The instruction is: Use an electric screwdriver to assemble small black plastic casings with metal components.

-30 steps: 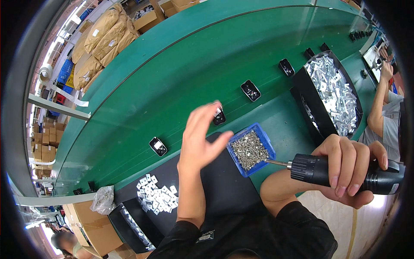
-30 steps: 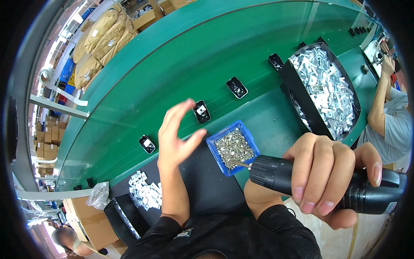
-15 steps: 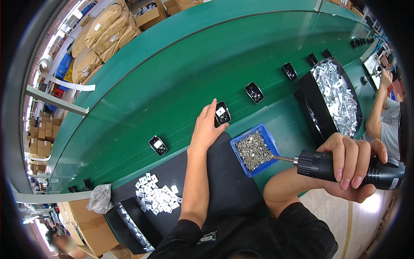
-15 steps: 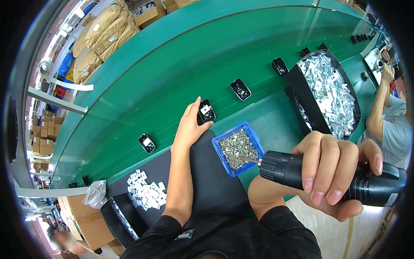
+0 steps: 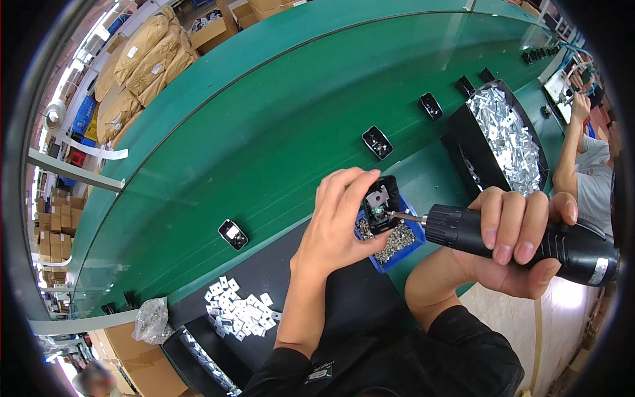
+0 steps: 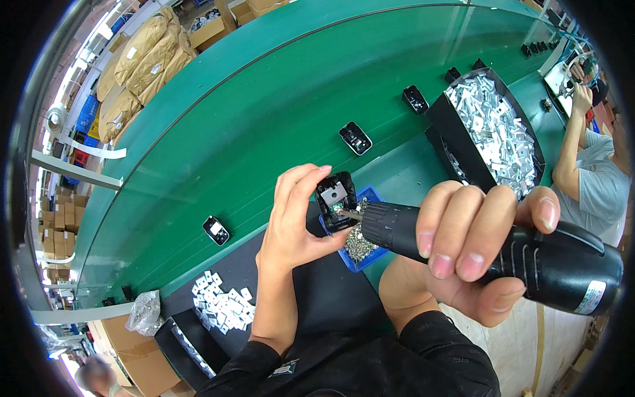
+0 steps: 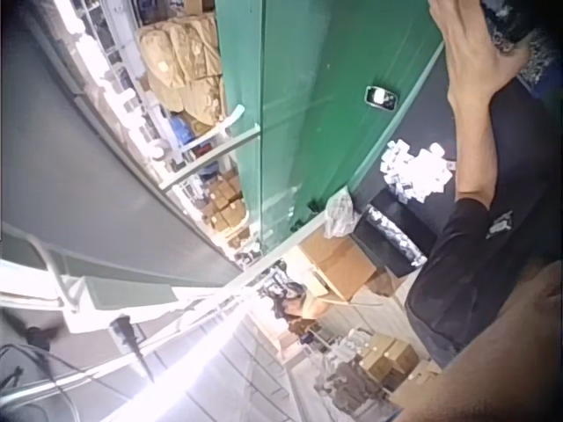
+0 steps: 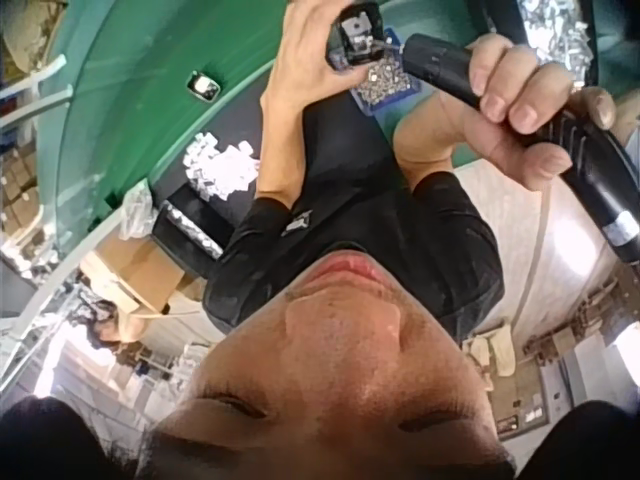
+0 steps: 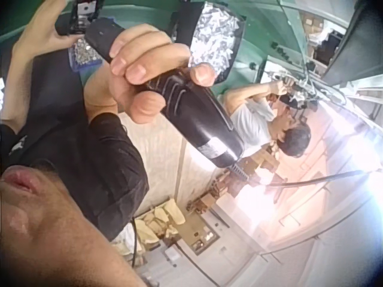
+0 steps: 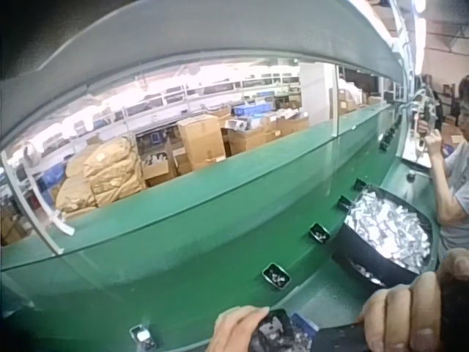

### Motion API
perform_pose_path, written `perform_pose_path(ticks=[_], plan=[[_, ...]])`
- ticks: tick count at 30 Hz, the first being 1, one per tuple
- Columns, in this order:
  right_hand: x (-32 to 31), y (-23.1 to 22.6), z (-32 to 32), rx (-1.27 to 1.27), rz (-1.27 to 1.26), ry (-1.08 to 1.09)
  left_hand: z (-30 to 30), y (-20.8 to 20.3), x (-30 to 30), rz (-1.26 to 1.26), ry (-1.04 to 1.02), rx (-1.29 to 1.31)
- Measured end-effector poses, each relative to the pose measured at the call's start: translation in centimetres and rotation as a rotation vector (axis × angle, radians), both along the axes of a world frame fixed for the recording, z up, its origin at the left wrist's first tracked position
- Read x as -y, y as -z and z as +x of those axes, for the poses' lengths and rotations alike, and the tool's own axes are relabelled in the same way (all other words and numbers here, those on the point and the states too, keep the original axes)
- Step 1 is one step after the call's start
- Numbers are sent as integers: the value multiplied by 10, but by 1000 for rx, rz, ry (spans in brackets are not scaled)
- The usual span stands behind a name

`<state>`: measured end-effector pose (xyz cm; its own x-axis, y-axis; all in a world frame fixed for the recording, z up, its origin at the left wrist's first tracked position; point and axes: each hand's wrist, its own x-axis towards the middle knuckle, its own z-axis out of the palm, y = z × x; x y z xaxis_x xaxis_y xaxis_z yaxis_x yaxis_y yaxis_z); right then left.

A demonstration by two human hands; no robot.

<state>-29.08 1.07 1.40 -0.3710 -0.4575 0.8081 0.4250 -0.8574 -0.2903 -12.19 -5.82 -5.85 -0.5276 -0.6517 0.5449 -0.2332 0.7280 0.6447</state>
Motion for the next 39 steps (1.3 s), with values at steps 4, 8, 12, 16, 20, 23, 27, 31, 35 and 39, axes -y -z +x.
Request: perform_pose_path(ticks=[4,8,12,16,20,23,27,31,35,39], plan=[[5,-2,11,27,13,62,2,-7,-6,114,72,-58],[6,2,11,-33,47,88,2,-3,-2,27,77,-114],[10,1,16,-22,55,95,2,-5,0,-37,111,-126],[12,2,16,-49,62,72,4,-9,-1,-48,115,-126],[13,2,17,-84,62,75,3,-8,-2,-43,125,-138],[16,2,18,-105,50,47,6,-10,-4,-60,114,-122],[14,-3,15,-163,29,-19,7,-15,-7,-61,113,-125],[13,-6,20,-229,38,-4,13,-25,-7,-70,127,-74],[12,-6,14,-302,51,-130,16,-24,-7,-61,125,-75],[22,1,22,-324,25,-10,16,-23,-3,-8,118,-64]])
